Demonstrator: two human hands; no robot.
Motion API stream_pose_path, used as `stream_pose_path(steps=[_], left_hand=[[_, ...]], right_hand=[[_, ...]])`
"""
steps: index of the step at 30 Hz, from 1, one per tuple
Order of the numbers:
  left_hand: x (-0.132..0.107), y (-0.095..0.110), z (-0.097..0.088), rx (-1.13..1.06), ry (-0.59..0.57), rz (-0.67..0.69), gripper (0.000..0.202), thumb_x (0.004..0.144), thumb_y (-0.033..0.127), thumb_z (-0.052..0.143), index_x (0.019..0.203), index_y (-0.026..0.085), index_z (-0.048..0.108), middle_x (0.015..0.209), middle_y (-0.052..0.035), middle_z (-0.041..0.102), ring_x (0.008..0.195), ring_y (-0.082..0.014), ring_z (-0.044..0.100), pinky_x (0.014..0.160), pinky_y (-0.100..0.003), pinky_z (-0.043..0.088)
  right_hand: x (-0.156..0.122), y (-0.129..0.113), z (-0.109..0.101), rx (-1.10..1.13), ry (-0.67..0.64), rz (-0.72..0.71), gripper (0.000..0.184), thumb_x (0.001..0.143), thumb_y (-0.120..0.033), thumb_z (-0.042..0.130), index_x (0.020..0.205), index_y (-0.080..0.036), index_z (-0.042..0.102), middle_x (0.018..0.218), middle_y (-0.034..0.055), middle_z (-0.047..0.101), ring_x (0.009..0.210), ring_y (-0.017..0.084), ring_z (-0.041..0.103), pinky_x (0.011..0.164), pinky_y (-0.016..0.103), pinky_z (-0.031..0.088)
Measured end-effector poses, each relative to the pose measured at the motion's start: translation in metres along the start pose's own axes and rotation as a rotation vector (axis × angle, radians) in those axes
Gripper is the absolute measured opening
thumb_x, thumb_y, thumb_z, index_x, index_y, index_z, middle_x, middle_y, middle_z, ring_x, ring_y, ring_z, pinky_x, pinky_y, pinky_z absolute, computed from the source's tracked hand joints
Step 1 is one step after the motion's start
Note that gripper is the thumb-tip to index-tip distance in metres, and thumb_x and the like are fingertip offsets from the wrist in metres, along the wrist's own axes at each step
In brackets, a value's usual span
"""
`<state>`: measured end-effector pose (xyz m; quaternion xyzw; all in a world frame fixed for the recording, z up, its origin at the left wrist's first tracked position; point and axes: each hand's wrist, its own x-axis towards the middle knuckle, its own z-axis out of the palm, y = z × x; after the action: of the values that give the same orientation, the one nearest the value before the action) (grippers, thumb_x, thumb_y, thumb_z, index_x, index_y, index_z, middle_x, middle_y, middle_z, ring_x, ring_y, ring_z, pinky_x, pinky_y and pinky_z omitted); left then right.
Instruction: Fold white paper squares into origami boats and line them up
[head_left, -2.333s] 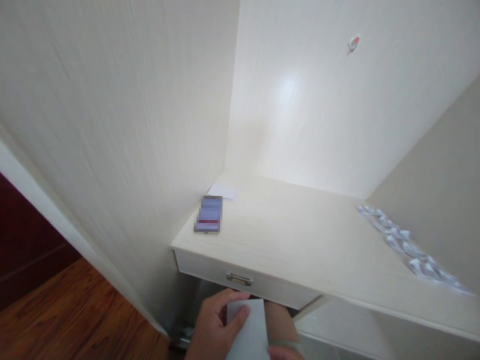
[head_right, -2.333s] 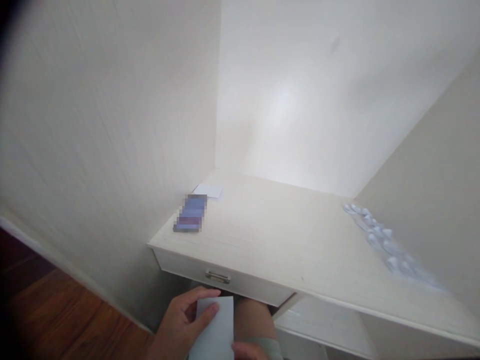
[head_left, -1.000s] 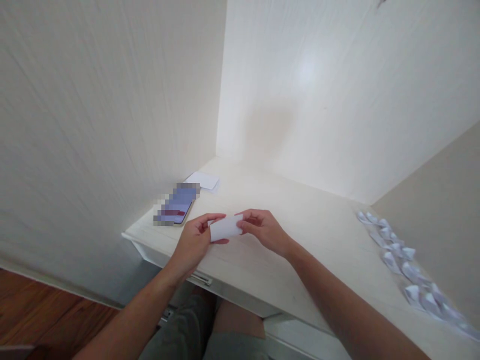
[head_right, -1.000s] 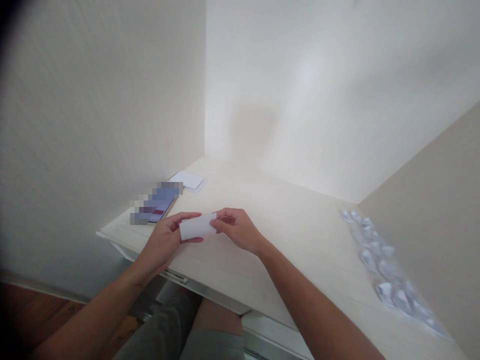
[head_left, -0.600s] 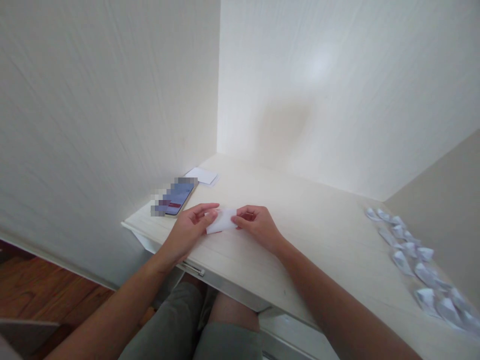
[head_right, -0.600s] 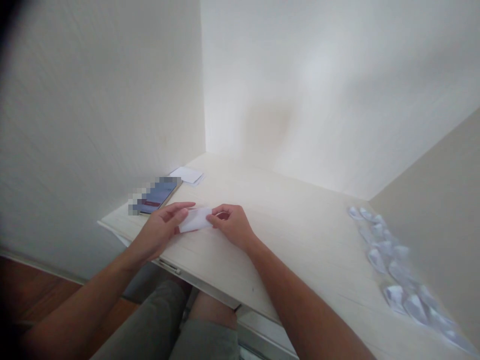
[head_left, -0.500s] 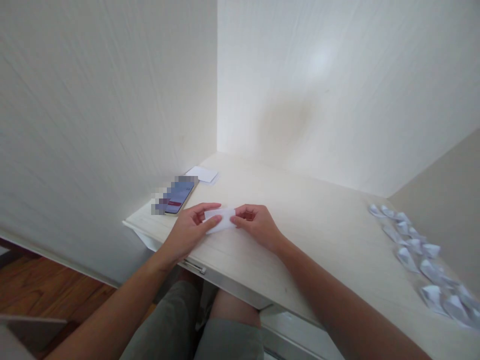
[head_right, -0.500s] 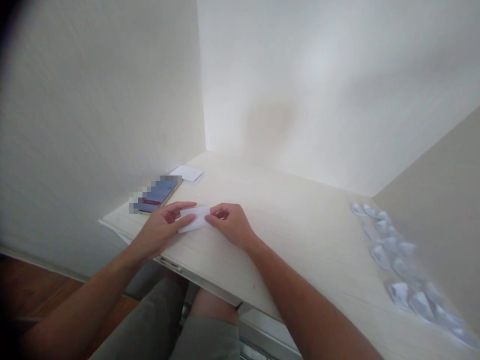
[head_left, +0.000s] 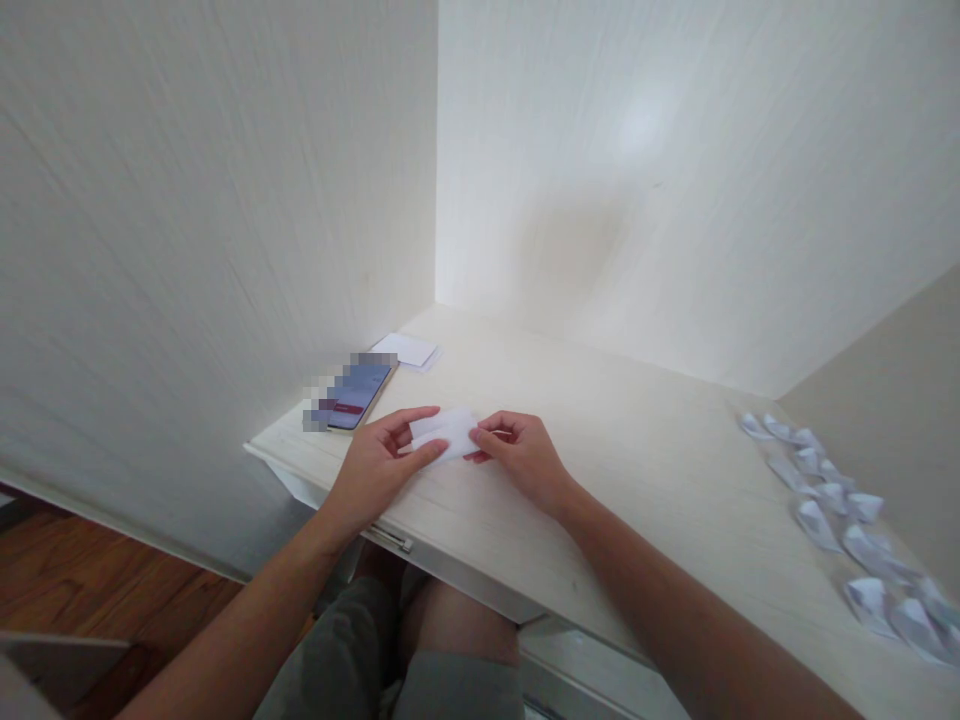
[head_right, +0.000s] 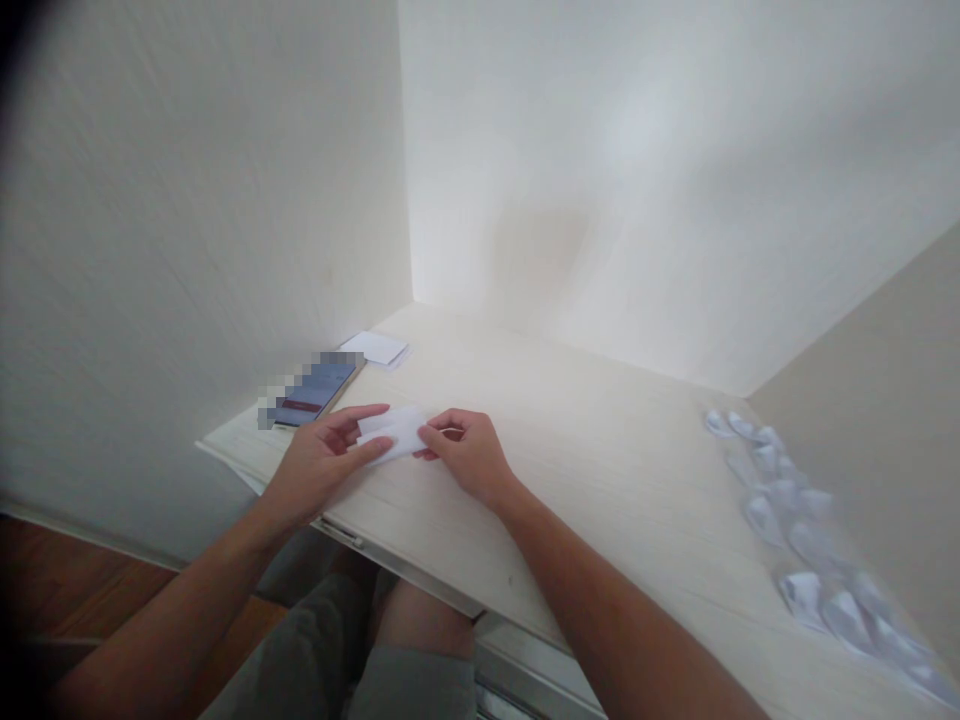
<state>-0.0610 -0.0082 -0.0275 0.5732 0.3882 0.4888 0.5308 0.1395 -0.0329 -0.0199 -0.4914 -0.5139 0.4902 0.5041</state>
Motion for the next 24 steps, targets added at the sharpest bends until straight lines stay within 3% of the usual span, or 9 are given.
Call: stream_pose_path(steps=[3, 5, 9, 12, 14, 19, 24], left_hand=[[0.0, -0.005, -0.001, -0.095, -0.04, 0.003, 0.062, 0.063, 0.026, 0.094, 0.12, 0.019, 0.071, 0.107, -0.0081, 0.079, 0.096, -0.0226, 0.074, 0.084, -0.033, 0.06], [0.0, -0.006, -0.001, -0.13, -0.034, 0.008, 0.068, 0.063, 0.026, 0.094, 0.125, 0.018, 0.067, 0.111, -0.0094, 0.078, 0.101, -0.0228, 0.074, 0.088, -0.033, 0.06], [-0.001, -0.004, 0.001, -0.124, -0.009, 0.015, 0.064, 0.071, 0.031, 0.089, 0.129, 0.017, 0.065, 0.104, -0.0089, 0.078, 0.099, -0.0237, 0.074, 0.082, -0.034, 0.063], [-0.003, -0.003, 0.002, -0.105, -0.069, -0.012, 0.062, 0.073, 0.032, 0.088, 0.129, 0.019, 0.065, 0.1, -0.0065, 0.076, 0.092, -0.0225, 0.074, 0.076, -0.035, 0.065], [-0.004, -0.003, 0.001, -0.107, -0.116, -0.026, 0.064, 0.074, 0.031, 0.087, 0.132, 0.02, 0.063, 0.1, -0.006, 0.075, 0.09, -0.0217, 0.074, 0.074, -0.035, 0.066], [-0.001, -0.003, 0.001, -0.104, -0.049, -0.013, 0.074, 0.069, 0.031, 0.09, 0.136, 0.019, 0.059, 0.12, -0.0116, 0.072, 0.102, -0.0232, 0.071, 0.083, -0.036, 0.062], [0.0, 0.002, 0.016, -0.167, 0.106, -0.112, 0.09, 0.069, 0.043, 0.089, 0.146, 0.02, 0.047, 0.139, -0.0189, 0.06, 0.109, -0.0293, 0.068, 0.082, -0.039, 0.061]], right_hand=[[-0.001, 0.002, 0.001, 0.024, 0.047, 0.0, 0.027, 0.074, -0.041, 0.082, 0.074, -0.017, 0.068, 0.077, 0.0024, 0.072, 0.064, 0.013, 0.07, 0.067, 0.029, 0.06], [-0.002, 0.002, 0.002, 0.039, 0.056, 0.005, 0.028, 0.074, -0.041, 0.082, 0.072, -0.018, 0.066, 0.078, 0.0017, 0.071, 0.065, 0.013, 0.069, 0.067, 0.03, 0.06], [-0.005, -0.002, 0.004, 0.066, 0.037, -0.001, 0.032, 0.069, -0.037, 0.086, 0.082, -0.021, 0.061, 0.084, 0.0008, 0.072, 0.071, 0.014, 0.069, 0.066, 0.029, 0.058], [-0.006, -0.007, 0.003, 0.07, 0.03, -0.018, 0.04, 0.076, -0.042, 0.081, 0.106, -0.024, 0.061, 0.102, 0.0037, 0.075, 0.081, 0.016, 0.071, 0.069, 0.03, 0.057], [-0.006, -0.01, 0.001, 0.029, 0.003, -0.02, 0.04, 0.08, -0.045, 0.077, 0.111, -0.024, 0.064, 0.098, 0.0045, 0.076, 0.078, 0.016, 0.07, 0.066, 0.029, 0.056], [-0.005, -0.011, 0.002, -0.03, -0.005, 0.005, 0.025, 0.074, -0.039, 0.083, 0.083, -0.018, 0.075, 0.075, 0.0028, 0.073, 0.064, 0.015, 0.064, 0.056, 0.028, 0.053], [-0.002, -0.006, 0.008, 0.033, 0.191, -0.009, 0.026, 0.074, -0.041, 0.082, 0.076, -0.019, 0.068, 0.075, 0.001, 0.068, 0.067, 0.015, 0.063, 0.054, 0.029, 0.058]])
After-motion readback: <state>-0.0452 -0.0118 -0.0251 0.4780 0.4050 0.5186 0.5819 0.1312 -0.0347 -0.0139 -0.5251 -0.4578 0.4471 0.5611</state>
